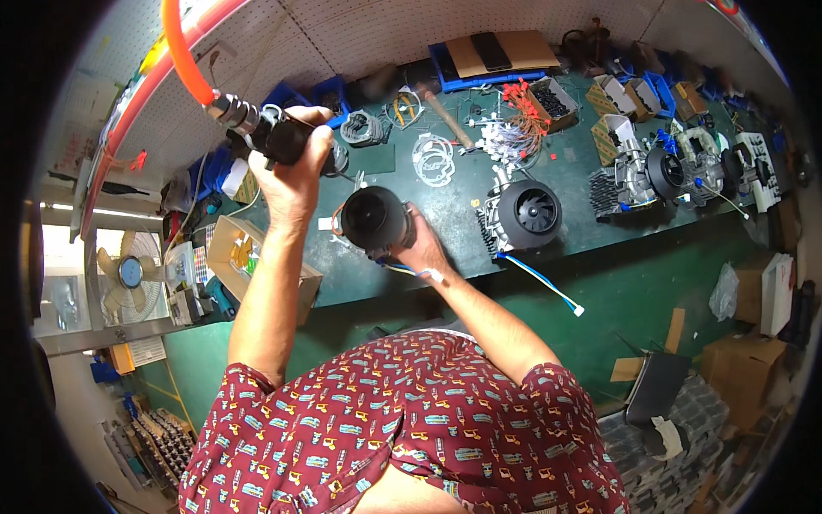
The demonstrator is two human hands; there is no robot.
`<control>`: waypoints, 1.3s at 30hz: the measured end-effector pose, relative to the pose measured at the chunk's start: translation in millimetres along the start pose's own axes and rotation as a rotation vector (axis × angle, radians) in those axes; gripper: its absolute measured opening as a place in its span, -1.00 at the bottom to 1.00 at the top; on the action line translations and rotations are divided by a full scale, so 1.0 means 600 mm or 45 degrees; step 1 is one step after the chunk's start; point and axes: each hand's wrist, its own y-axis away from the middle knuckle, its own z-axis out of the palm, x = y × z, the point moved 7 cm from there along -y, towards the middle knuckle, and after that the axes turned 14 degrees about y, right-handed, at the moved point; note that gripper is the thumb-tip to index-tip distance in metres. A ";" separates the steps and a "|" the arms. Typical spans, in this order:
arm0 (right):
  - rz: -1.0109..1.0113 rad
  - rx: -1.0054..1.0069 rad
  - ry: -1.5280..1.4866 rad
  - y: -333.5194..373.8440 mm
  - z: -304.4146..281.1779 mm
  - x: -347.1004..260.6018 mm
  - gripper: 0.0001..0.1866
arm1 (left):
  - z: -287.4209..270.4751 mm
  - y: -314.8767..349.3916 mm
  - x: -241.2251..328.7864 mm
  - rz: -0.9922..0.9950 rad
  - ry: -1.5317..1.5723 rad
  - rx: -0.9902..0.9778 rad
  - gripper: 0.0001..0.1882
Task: The person assembles small electric motors on a workbench. They use a cordless drill to fasten screws into motor housings, then switch to a pneumatic impact driver to tighten additional fasteners. The person handles multiple motor units one at a time, rotating them to access different sides.
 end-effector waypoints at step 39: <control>0.101 -0.025 -0.054 0.031 0.008 -0.016 -0.05 | -0.064 0.195 -0.007 -0.369 0.318 -0.351 -0.71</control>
